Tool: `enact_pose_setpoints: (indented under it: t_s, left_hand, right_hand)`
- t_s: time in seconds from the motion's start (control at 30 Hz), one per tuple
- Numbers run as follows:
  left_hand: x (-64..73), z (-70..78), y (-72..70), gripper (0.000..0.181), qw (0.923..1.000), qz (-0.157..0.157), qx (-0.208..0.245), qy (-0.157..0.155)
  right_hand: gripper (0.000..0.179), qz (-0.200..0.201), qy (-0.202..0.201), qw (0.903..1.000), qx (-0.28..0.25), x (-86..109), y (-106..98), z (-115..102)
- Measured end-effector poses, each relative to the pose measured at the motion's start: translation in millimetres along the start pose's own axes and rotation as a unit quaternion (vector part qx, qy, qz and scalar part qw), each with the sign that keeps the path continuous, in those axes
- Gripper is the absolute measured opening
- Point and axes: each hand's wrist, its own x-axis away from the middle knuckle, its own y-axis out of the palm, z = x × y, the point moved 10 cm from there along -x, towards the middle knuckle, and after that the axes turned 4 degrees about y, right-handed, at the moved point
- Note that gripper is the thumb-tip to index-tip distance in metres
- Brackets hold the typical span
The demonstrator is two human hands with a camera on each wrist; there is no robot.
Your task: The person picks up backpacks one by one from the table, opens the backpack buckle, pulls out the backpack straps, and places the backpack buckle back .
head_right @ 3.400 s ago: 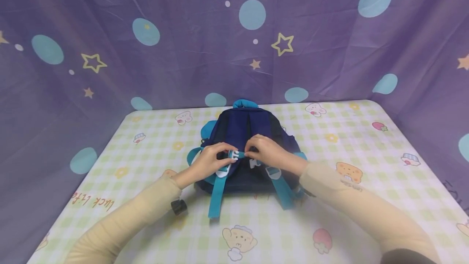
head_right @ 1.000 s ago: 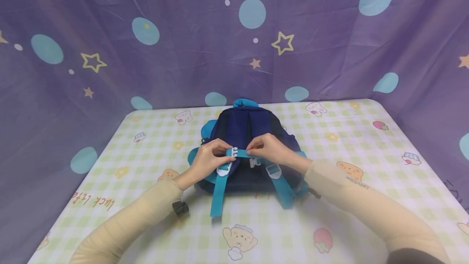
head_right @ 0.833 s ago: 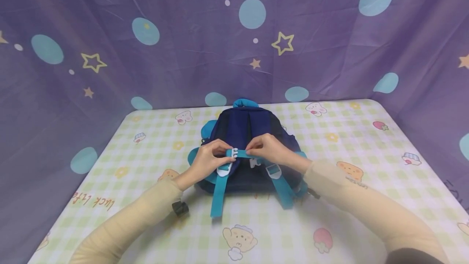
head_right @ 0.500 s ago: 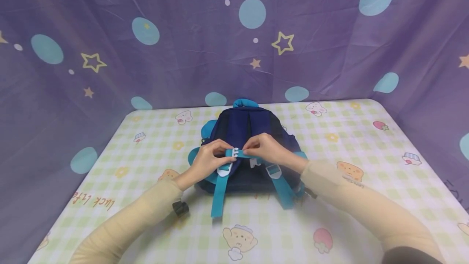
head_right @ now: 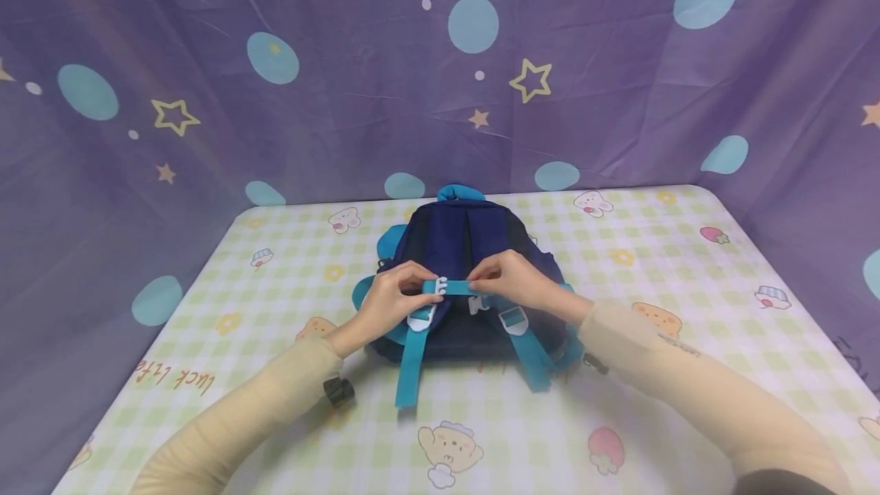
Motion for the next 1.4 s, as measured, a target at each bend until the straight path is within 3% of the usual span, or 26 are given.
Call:
enact_pose_setpoints:
  t_s: [0.73, 1.4]
  left_hand:
    - [0.4, -4.2, 2.8, 0.019, 0.9999, 0.007, 0.003, -0.01]
    - [-0.4, -2.2, 1.3, 0.018, 0.9999, 0.01, 0.0, -0.009]
  right_hand:
    - [0.015, 0.009, -0.037, 0.9992, -0.014, -6.2, 8, -9]
    - [0.016, 0.014, -0.011, 0.9998, -0.006, -0.5, -1, 0]
